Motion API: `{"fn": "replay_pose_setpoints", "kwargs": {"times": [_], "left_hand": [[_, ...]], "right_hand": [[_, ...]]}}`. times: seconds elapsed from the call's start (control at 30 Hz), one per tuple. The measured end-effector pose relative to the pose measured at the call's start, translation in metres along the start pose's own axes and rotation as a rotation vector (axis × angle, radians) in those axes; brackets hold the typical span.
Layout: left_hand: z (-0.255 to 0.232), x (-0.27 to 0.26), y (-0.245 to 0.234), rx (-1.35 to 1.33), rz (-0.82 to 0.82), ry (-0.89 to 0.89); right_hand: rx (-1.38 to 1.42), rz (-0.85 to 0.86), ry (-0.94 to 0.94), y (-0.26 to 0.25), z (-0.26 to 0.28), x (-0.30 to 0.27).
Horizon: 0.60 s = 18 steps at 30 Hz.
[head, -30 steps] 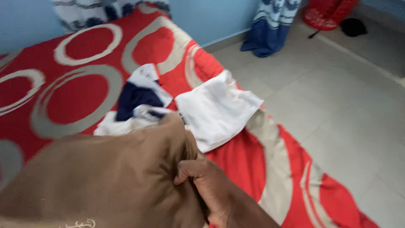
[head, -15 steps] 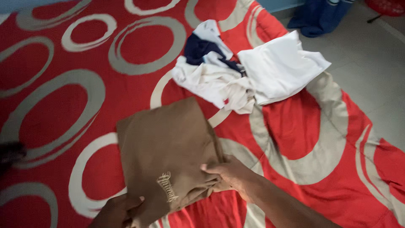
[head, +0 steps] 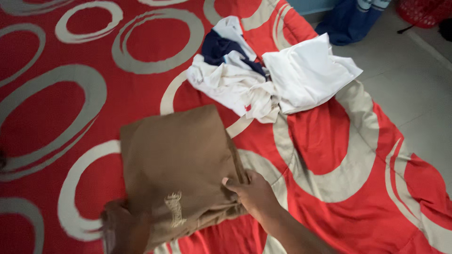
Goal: The person folds several shirts and pants on a bed and places them into a blue suitcase.
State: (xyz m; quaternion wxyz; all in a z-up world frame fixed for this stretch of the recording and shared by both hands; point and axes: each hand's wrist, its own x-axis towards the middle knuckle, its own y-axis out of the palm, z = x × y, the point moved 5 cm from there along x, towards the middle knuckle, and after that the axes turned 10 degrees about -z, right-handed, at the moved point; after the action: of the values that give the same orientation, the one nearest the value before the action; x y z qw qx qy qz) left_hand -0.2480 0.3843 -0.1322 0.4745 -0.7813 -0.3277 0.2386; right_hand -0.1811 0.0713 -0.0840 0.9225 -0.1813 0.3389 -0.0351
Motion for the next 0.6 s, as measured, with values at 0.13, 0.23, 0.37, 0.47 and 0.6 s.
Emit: {"fn": "replay_pose_setpoints", "kwargs": {"times": [0.13, 0.23, 0.37, 0.47, 0.6], "left_hand": [[-0.087, -0.031, -0.032, 0.234, -0.44, 0.3], [-0.162, -0.031, -0.012, -0.419, -0.039, 0.412], [-0.264, -0.039, 0.05, -0.993, 0.464, 0.173], [-0.333, -0.053, 0.078, -1.068, 0.563, 0.232], [-0.395, -0.061, 0.112, -1.05, 0.593, 0.061]], "right_hand": [[0.552, -0.221, 0.001, -0.026, -0.006, 0.042], [0.592, -0.471, 0.033, -0.071, -0.001, 0.073], [0.783, -0.655, -0.085, -0.135, 0.028, 0.118], [0.867, -0.662, 0.017, -0.173, 0.041, 0.158], [0.951, -0.388, 0.019, -0.207, 0.059, 0.204]]}}
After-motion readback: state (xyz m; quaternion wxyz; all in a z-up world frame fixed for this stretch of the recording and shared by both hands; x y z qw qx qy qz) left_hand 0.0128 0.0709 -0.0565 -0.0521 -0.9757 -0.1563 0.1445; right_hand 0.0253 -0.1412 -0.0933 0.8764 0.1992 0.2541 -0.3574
